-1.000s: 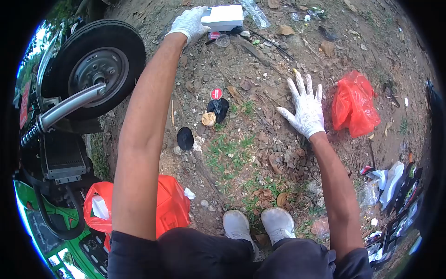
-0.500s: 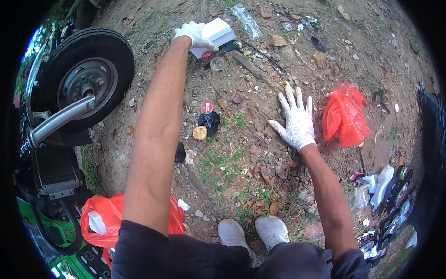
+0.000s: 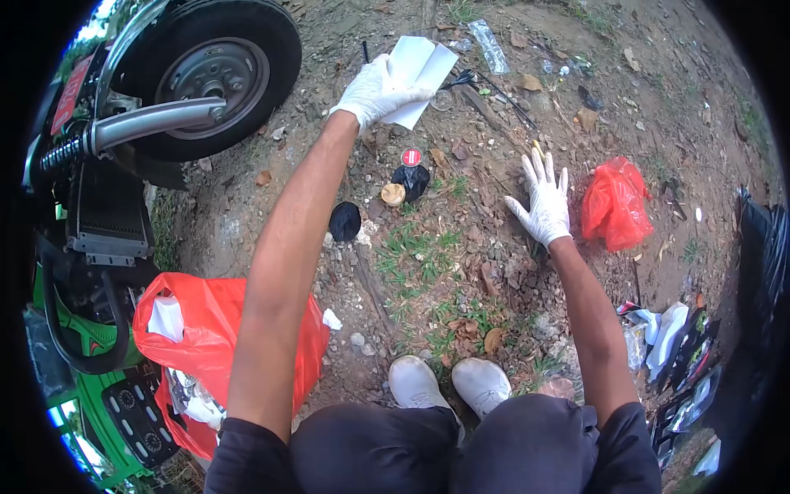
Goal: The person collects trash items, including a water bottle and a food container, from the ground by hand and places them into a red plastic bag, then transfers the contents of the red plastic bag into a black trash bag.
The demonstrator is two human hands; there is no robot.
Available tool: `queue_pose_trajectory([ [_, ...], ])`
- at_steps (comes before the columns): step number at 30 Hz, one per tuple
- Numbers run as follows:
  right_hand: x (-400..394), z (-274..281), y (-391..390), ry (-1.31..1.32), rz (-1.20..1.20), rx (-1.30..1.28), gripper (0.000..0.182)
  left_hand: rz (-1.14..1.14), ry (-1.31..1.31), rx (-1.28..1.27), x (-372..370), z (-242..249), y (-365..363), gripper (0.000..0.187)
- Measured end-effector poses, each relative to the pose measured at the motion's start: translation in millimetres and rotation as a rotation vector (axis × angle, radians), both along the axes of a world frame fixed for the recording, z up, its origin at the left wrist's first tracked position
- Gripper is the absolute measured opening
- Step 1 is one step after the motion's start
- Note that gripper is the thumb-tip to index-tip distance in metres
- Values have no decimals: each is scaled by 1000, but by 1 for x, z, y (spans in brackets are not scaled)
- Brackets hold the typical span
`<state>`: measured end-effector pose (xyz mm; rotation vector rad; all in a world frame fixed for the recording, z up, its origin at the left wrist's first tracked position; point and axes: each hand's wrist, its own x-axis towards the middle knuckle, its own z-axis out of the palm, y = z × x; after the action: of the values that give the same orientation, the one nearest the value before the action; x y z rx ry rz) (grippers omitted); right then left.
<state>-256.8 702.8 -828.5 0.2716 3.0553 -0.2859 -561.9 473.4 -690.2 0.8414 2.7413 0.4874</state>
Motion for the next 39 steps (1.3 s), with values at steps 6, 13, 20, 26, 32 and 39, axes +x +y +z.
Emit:
queue_pose_trajectory([
  [6, 41, 17, -39, 481, -51, -803, 98, 239, -294, 393, 161, -22, -41, 98],
  [13, 31, 65, -127, 143, -241, -1779, 69, 314, -578, 597, 259, -54, -46, 82],
  [20, 48, 51, -102, 44, -354, -1860, 63, 256, -728, 704, 266, -12, -54, 80],
  [26, 57, 74, -96, 129, -538, -1941, 58, 296, -1016, 905, 275, 0, -81, 76],
  [32, 57, 69, -102, 11, -462, -1922, 59, 379, -1221, 1255, 292, -11, -99, 72],
  [39, 56, 67, -143, -115, -108, -1988, 54, 250, -827, 1281, 304, -5, -124, 98],
])
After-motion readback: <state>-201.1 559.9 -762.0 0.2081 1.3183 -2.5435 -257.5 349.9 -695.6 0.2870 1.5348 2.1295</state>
